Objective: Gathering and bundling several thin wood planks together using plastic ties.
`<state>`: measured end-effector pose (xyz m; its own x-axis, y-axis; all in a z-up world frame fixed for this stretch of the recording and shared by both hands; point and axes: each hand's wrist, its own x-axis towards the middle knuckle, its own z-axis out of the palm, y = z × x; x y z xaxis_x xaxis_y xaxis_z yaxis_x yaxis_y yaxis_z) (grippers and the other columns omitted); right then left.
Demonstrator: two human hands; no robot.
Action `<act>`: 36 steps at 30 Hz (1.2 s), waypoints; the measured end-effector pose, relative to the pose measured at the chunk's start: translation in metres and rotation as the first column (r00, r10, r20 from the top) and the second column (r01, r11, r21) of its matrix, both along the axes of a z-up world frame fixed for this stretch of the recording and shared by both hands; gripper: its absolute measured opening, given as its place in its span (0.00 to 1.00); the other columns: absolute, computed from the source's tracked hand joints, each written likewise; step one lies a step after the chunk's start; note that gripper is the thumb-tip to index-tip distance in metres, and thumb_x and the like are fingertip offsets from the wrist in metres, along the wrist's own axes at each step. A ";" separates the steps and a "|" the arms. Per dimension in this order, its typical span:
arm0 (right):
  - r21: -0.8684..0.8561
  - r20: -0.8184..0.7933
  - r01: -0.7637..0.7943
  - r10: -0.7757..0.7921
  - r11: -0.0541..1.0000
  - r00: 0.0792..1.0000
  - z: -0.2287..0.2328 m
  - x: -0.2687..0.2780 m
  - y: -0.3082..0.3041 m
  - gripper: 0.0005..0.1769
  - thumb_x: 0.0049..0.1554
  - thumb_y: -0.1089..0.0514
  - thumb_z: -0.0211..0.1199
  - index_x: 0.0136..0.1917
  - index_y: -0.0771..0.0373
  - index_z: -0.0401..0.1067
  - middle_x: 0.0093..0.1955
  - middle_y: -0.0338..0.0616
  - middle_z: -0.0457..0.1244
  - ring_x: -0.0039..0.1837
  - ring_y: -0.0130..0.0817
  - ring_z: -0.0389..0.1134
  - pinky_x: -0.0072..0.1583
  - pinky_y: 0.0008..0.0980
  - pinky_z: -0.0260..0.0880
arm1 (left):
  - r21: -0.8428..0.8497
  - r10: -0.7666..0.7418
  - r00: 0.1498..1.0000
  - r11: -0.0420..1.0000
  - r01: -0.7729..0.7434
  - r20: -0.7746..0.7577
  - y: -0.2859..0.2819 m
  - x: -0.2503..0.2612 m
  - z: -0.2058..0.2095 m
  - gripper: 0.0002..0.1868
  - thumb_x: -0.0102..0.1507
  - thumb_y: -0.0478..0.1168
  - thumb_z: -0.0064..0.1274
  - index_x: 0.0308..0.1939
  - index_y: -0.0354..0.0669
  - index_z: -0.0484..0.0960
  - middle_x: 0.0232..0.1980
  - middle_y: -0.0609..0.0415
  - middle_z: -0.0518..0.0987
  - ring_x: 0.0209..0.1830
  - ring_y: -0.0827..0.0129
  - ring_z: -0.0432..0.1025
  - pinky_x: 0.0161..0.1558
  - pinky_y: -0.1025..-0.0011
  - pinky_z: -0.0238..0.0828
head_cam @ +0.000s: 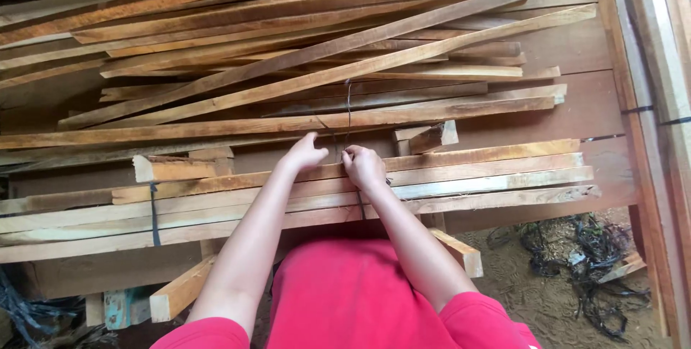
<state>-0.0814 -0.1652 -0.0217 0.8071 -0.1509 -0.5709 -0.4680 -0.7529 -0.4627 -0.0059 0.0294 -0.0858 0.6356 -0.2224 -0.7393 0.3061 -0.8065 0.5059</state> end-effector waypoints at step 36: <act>0.124 -0.010 -0.054 0.056 0.991 0.998 0.103 -0.021 -0.038 0.16 0.60 0.48 0.62 0.57 0.53 0.81 0.46 0.57 0.73 0.58 0.59 0.73 0.60 0.54 0.70 | -0.544 0.320 0.947 0.801 -0.249 0.039 -0.073 0.016 0.065 0.27 0.74 0.52 0.34 0.22 0.51 0.73 0.18 0.65 0.70 0.21 0.73 0.75 0.33 0.78 0.72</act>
